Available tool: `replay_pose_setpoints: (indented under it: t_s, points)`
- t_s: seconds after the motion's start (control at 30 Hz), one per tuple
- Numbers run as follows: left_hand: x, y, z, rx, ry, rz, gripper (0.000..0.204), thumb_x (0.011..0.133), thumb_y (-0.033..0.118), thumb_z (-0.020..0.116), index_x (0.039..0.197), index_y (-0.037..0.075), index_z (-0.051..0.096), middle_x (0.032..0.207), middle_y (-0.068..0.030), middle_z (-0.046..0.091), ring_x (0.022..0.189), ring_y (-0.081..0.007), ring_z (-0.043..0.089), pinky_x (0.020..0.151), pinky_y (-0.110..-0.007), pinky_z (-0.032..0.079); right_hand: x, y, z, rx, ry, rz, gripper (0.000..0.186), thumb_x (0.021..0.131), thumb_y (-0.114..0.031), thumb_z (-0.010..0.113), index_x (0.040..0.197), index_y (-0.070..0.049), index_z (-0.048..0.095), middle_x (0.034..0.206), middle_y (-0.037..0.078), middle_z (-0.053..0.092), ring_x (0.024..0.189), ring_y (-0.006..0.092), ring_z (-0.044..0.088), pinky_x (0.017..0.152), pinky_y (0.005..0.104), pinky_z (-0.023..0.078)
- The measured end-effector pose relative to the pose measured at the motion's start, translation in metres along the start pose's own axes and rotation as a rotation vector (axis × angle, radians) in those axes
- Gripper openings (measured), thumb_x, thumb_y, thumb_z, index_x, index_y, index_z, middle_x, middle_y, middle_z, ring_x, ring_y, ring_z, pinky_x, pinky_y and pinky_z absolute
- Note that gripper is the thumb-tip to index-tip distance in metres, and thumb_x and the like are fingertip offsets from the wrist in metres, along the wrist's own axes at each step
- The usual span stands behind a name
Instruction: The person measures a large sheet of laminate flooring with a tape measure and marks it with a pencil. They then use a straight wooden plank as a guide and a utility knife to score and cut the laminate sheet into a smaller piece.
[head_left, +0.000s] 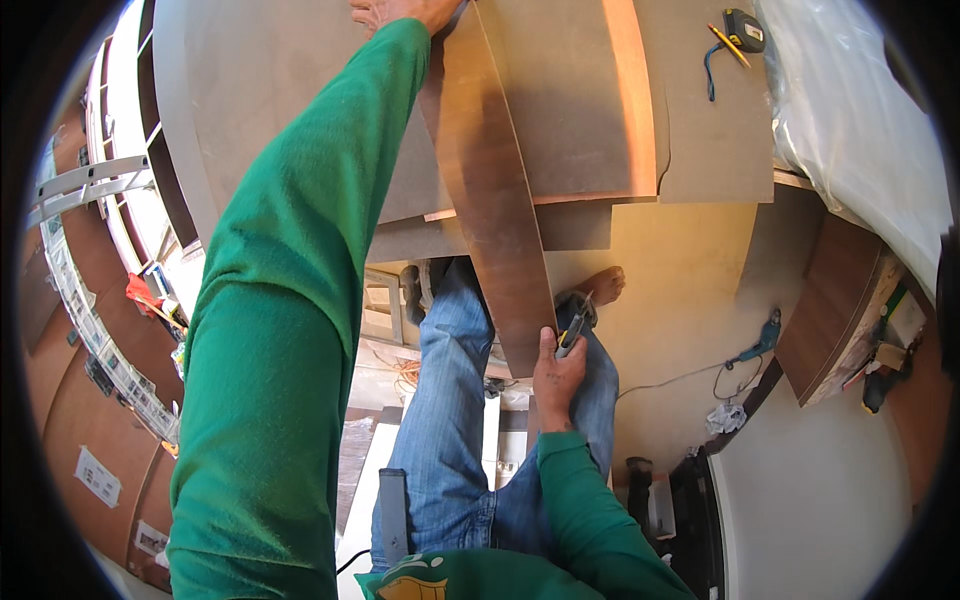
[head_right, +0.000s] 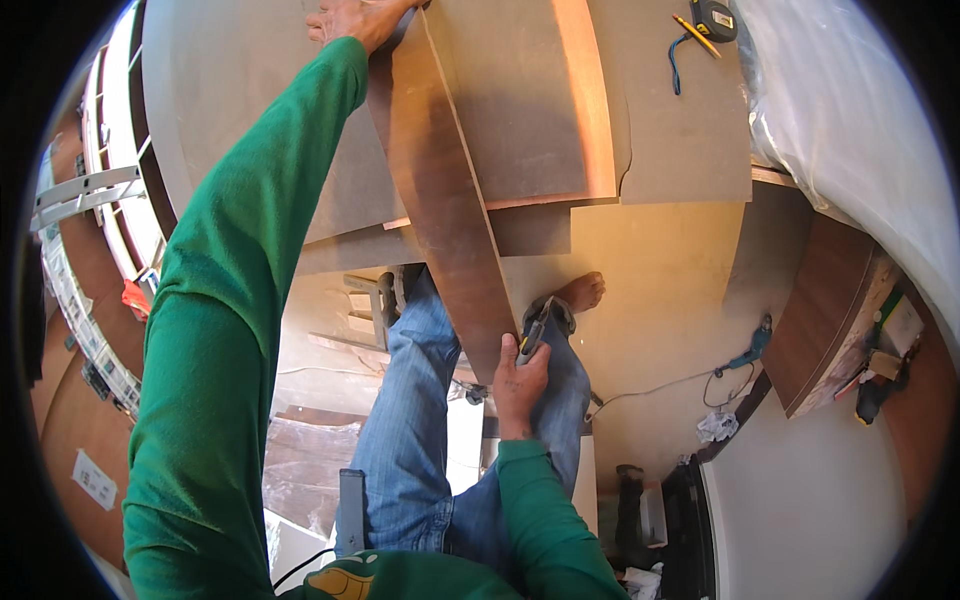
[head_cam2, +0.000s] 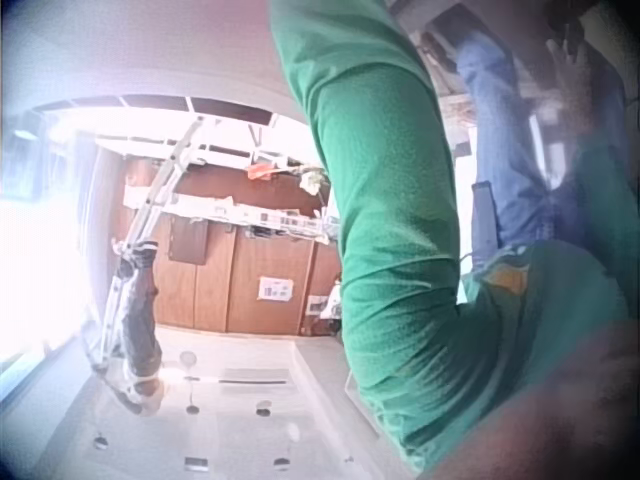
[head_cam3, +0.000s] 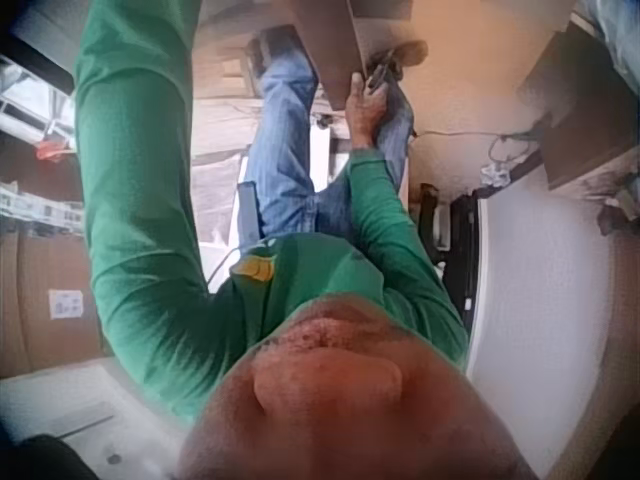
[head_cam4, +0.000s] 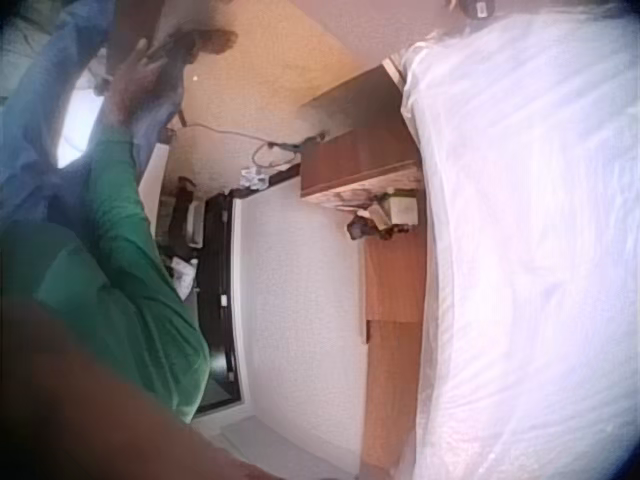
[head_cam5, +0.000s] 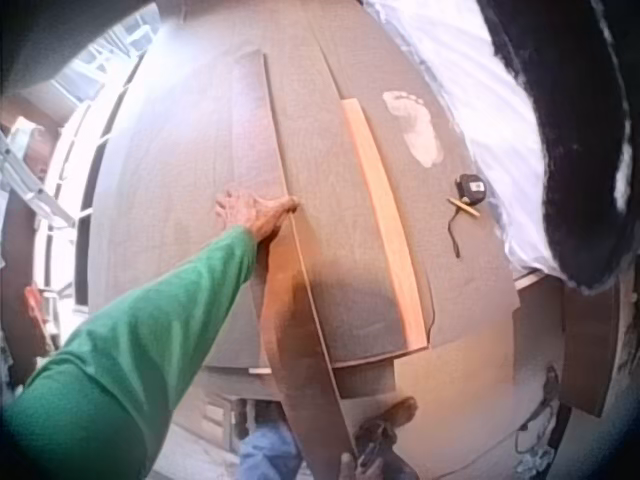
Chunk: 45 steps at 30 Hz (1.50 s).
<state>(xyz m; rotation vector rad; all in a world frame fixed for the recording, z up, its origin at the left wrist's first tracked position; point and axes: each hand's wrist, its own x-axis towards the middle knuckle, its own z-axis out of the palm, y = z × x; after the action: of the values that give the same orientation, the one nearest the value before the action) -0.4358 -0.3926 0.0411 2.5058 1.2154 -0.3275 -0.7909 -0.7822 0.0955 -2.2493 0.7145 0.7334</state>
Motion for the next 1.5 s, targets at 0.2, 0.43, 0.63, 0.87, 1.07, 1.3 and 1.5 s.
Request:
replay_pose_setpoints:
  t_s: [0.2, 0.43, 0.63, 0.87, 1.07, 1.3, 1.5]
  points:
    - [0.001, 0.0, 0.002, -0.041, 0.011, 0.011, 0.148, 0.066, 0.079, 0.08, 0.157, -0.017, 0.015, 0.161, -0.0359, 0.024, 0.154, -0.046, 0.018, 0.127, -0.051, 0.022, 0.002, 0.002, -0.003, 0.026, 0.014, 0.003, 0.052, 0.095, -0.046, 0.077, 0.106, 0.001, 0.058, 0.092, 0.02, 0.067, 0.085, 0.0404, 0.066, 0.081, 0.0455, 0.052]
    - [0.002, 0.005, 0.004, -0.127, 0.052, -0.002, 0.152, 0.066, 0.079, 0.08, 0.158, -0.018, 0.007, 0.165, -0.038, 0.017, 0.157, -0.0476, 0.011, 0.129, -0.051, 0.018, 0.008, 0.001, -0.008, -0.03, 0.017, -0.002, 0.051, 0.096, -0.046, 0.077, 0.108, 0.001, 0.061, 0.092, 0.019, 0.067, 0.085, 0.0399, 0.067, 0.081, 0.0461, 0.053]
    - [-0.06, -0.042, 0.003, -0.427, 0.301, 0.035, 0.135, 0.074, 0.077, 0.076, 0.158, -0.014, 0.02, 0.157, -0.0355, 0.033, 0.148, -0.0462, 0.029, 0.124, -0.053, 0.027, 0.011, 0.041, -0.015, 0.059, -0.065, 0.022, 0.054, 0.1, -0.049, 0.07, 0.11, 0.003, 0.062, 0.092, 0.016, 0.067, 0.085, 0.0321, 0.069, 0.079, 0.0421, 0.055]
    - [-0.304, -0.106, 0.041, -0.443, 0.385, -0.057, 0.099, 0.091, 0.055, 0.074, 0.152, -0.013, 0.036, 0.151, -0.0363, 0.041, 0.141, -0.0494, 0.039, 0.12, -0.055, 0.031, 0.056, 0.054, -0.058, 0.073, -0.123, -0.171, 0.056, 0.104, -0.05, 0.06, 0.118, 0.004, 0.059, 0.089, 0.015, 0.067, 0.074, 0.0241, 0.067, 0.07, 0.0372, 0.055]
    - [-0.439, -0.09, 0.062, -0.323, 0.087, -0.361, 0.126, 0.076, 0.067, 0.082, 0.157, -0.01, 0.025, 0.157, -0.0375, 0.032, 0.147, -0.051, 0.031, 0.122, -0.057, 0.029, 0.045, 0.067, -0.118, -0.102, -0.206, -0.27, 0.042, 0.102, -0.038, 0.063, 0.111, 0.003, 0.059, 0.097, 0.026, 0.068, 0.095, 0.0461, 0.067, 0.087, 0.0508, 0.051]
    - [-0.477, -0.06, 0.077, -0.234, -0.142, -0.579, 0.154, 0.056, 0.069, 0.094, 0.166, 0.004, 0.008, 0.167, -0.0354, 0.014, 0.153, -0.0505, 0.022, 0.122, -0.06, 0.027, 0.055, 0.039, -0.174, -0.147, -0.254, -0.478, 0.024, 0.095, -0.022, 0.069, 0.102, 0.0, 0.061, 0.095, 0.022, 0.069, 0.092, 0.0415, 0.068, 0.084, 0.048, 0.053]
    - [-0.533, -0.035, 0.125, -0.235, -0.218, -0.837, 0.154, 0.057, 0.044, 0.102, 0.168, 0.01, 0.0, 0.168, -0.0347, 0.009, 0.153, -0.0517, 0.025, 0.12, -0.061, 0.033, 0.142, -0.096, -0.162, -0.167, -0.208, -0.763, 0.028, 0.096, -0.028, 0.071, 0.103, -0.002, 0.063, 0.089, 0.019, 0.068, 0.078, 0.0377, 0.067, 0.077, 0.0455, 0.054]
